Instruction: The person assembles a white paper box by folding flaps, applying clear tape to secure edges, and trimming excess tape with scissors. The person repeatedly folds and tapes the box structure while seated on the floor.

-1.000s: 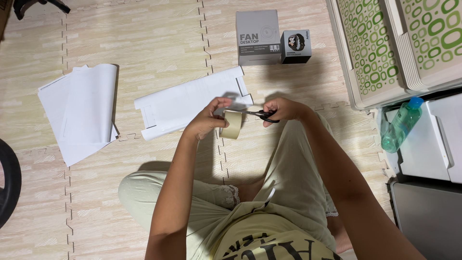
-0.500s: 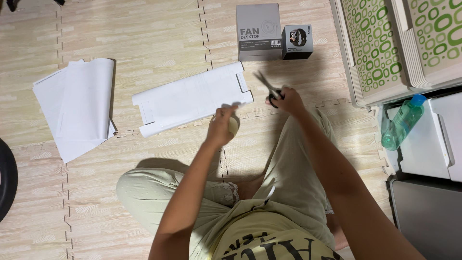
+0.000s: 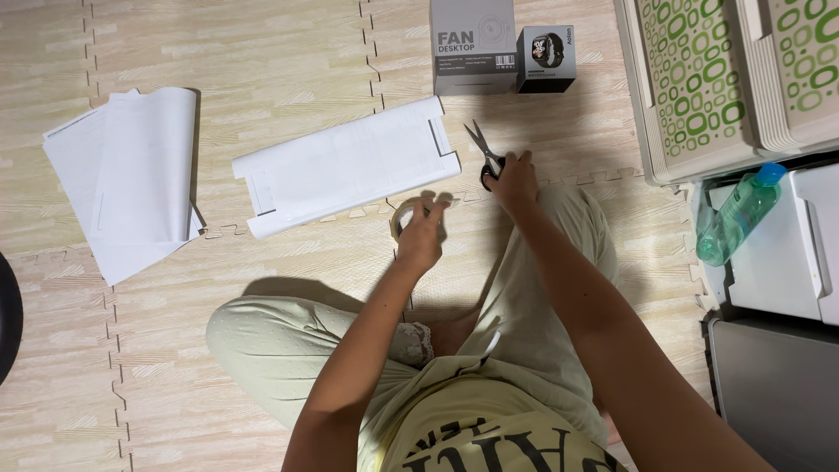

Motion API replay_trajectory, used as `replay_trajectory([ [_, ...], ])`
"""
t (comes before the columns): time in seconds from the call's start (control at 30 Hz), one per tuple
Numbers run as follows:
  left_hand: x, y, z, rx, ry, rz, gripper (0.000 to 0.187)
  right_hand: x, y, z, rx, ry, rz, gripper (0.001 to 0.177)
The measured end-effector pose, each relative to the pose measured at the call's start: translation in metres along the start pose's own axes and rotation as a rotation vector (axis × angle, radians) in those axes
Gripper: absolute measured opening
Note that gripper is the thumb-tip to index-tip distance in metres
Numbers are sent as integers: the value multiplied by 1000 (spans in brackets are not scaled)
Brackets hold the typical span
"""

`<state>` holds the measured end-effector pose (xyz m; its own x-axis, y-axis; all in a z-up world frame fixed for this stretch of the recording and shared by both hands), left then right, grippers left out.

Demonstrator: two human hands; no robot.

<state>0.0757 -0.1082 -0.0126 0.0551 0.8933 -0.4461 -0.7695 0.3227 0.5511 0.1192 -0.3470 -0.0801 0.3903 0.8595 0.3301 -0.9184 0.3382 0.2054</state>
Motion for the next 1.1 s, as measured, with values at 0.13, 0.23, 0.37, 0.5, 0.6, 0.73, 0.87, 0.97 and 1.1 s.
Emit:
replay_trajectory([
  [0.13, 2, -5, 0, -37, 164, -52, 74, 3, 0, -3, 80, 31, -11, 64],
  [0.23, 6, -11, 8, -121, 272, -105, 60, 3, 4, -3, 98, 24, -2, 59],
  [0.37, 18, -20, 22, -95, 880, -152, 32, 5, 3, 0, 61, 23, 45, 56],
  [0.5, 46, -34, 27, -81, 1225, 113, 20, 12, 1, 6, -58, 46, 173, 40],
  [0.6, 55, -40, 33, -112, 1346, 134, 16, 44, 3, 18, -221, -280, 456, 19],
  [0.73, 60, -44, 46, -184, 1368, 44, 14, 69, 8, -2, 156, -865, 310, 13],
  [0.87, 64, -42, 51, -233, 1344, 13, 13, 109, 30, 13, 283, -1158, 280, 16],
  [0.97, 63, -37, 56, -282, 1242, 3, 12, 128, 41, 19, 325, -1116, 246, 18],
  [1.1, 57, -30, 64, -310, 1144, -58, 15, 146, 43, 20, 321, -1184, 270, 19],
])
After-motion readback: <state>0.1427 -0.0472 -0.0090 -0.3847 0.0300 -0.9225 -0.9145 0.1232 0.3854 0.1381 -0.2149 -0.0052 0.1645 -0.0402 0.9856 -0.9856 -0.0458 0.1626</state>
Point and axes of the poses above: each hand's wrist, its own y-axis away from the middle knuckle, its own z-axis out of the back of the hand, x = y × z, the point moved 9 cm from there along -y, towards the middle knuckle, and after that the axes turned 9 degrees about z, right-handed, at the moved point
